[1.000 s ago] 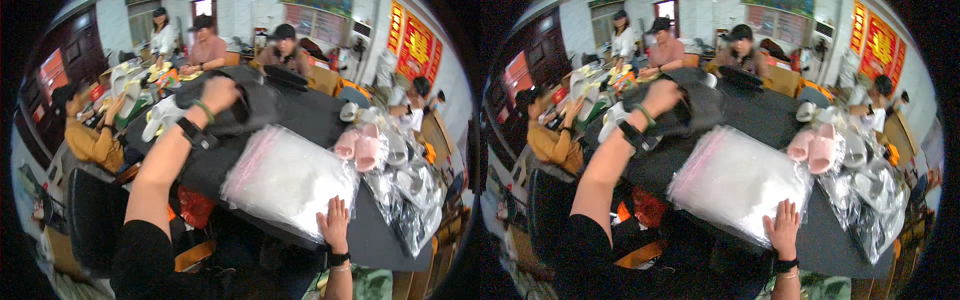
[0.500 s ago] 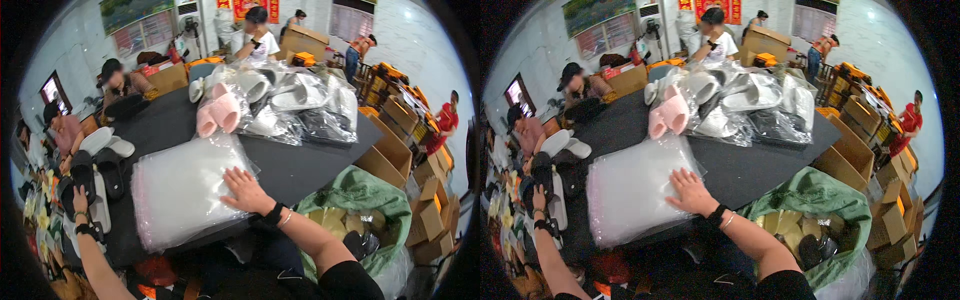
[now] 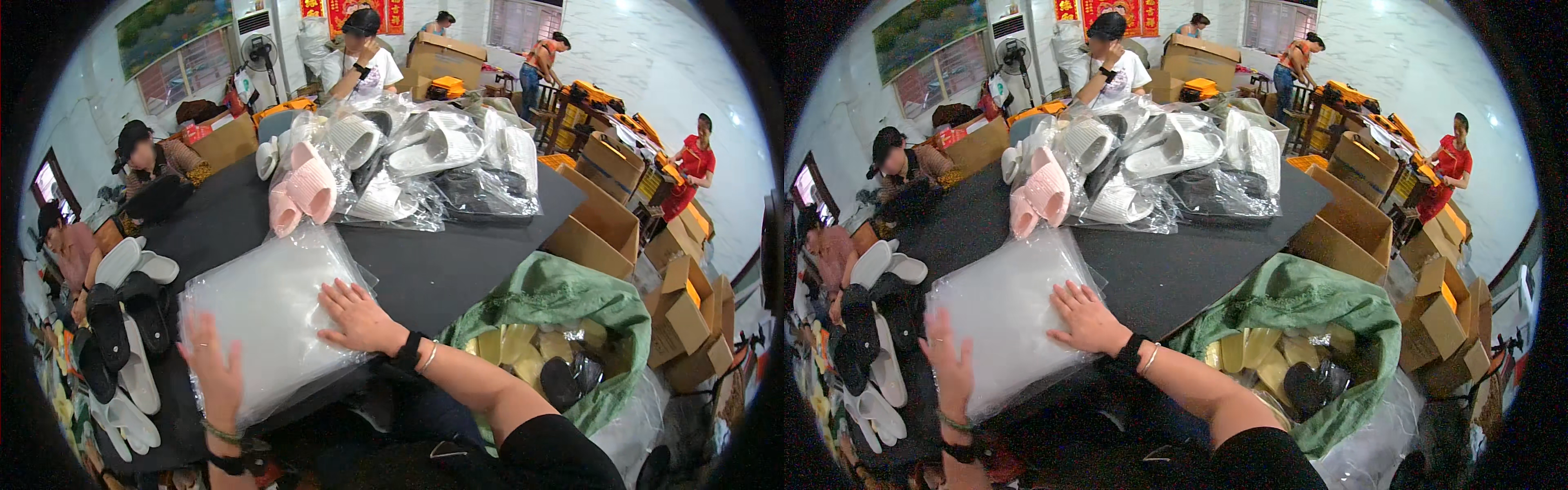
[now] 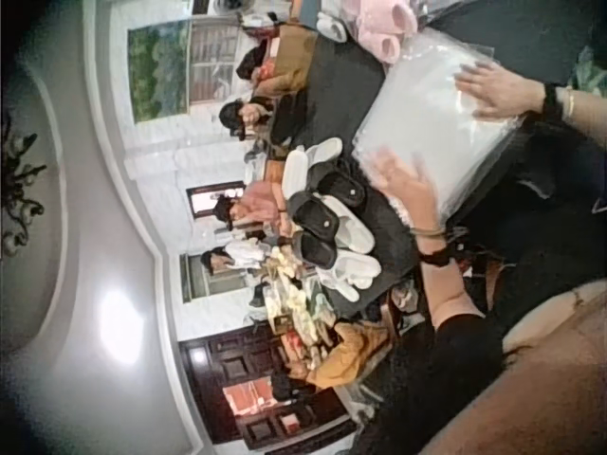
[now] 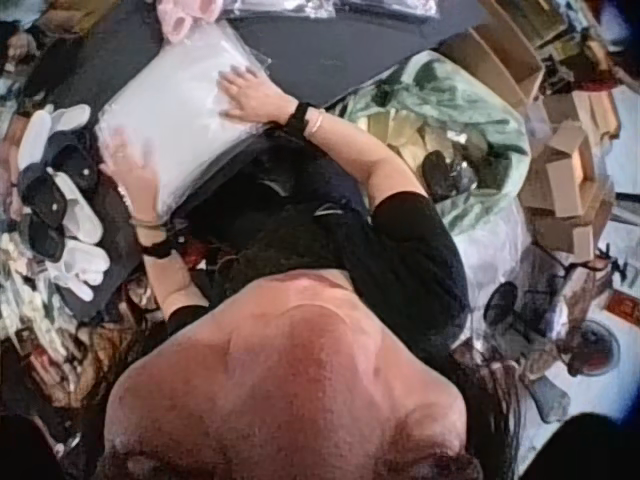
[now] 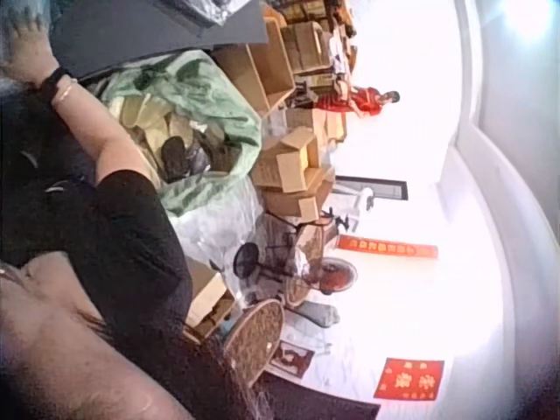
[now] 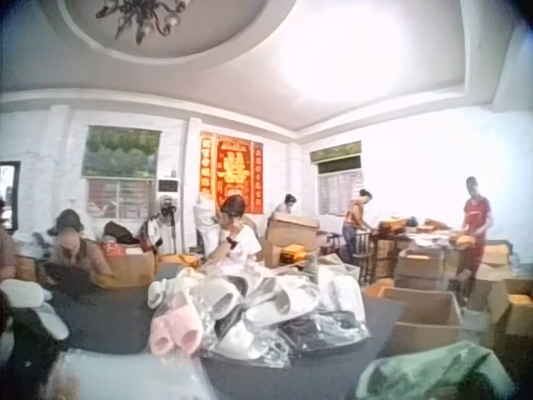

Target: Sort and organize finished sandals/slides by color and style into bags and bins.

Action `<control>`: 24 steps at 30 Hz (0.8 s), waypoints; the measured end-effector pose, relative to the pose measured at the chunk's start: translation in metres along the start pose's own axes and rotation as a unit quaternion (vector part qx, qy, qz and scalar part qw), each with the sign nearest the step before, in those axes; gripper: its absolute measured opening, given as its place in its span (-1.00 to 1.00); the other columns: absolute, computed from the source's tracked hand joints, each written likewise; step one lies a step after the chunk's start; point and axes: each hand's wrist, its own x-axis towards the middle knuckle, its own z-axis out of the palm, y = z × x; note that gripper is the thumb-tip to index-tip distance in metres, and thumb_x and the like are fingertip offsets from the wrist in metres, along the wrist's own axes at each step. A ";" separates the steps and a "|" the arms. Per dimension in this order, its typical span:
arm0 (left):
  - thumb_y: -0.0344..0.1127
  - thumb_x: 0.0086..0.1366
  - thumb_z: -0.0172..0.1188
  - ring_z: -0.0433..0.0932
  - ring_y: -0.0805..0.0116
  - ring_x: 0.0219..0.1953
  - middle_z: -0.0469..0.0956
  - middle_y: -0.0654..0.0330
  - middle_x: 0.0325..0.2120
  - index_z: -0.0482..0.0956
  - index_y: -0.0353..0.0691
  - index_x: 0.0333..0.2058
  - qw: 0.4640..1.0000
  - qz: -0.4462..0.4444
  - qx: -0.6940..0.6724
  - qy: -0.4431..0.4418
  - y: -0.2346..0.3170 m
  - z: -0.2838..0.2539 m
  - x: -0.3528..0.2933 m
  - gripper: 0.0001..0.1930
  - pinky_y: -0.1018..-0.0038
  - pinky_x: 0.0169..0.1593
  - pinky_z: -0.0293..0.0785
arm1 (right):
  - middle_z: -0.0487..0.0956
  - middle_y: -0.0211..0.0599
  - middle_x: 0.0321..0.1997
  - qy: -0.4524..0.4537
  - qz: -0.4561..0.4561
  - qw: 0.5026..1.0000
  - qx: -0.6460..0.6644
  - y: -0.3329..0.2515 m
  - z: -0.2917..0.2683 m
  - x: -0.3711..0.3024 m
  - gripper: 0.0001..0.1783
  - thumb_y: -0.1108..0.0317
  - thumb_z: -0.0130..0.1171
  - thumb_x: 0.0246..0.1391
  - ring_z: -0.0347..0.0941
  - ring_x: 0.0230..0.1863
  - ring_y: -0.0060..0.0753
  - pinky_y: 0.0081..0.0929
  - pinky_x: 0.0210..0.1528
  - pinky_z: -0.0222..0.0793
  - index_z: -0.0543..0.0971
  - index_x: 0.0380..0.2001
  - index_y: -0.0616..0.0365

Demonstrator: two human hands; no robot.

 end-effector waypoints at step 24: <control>-0.02 0.37 0.02 -0.02 -0.03 0.46 0.11 0.15 0.41 0.23 -0.01 0.36 0.990 0.009 -0.006 -0.139 0.035 0.082 -0.022 -0.39 -0.19 0.41 -0.28 | 0.22 0.09 0.41 0.010 -0.006 1.000 0.010 -0.002 0.000 0.001 -0.12 -0.19 0.03 0.20 0.02 0.47 0.14 -0.02 0.47 -0.08 0.27 0.28 0.40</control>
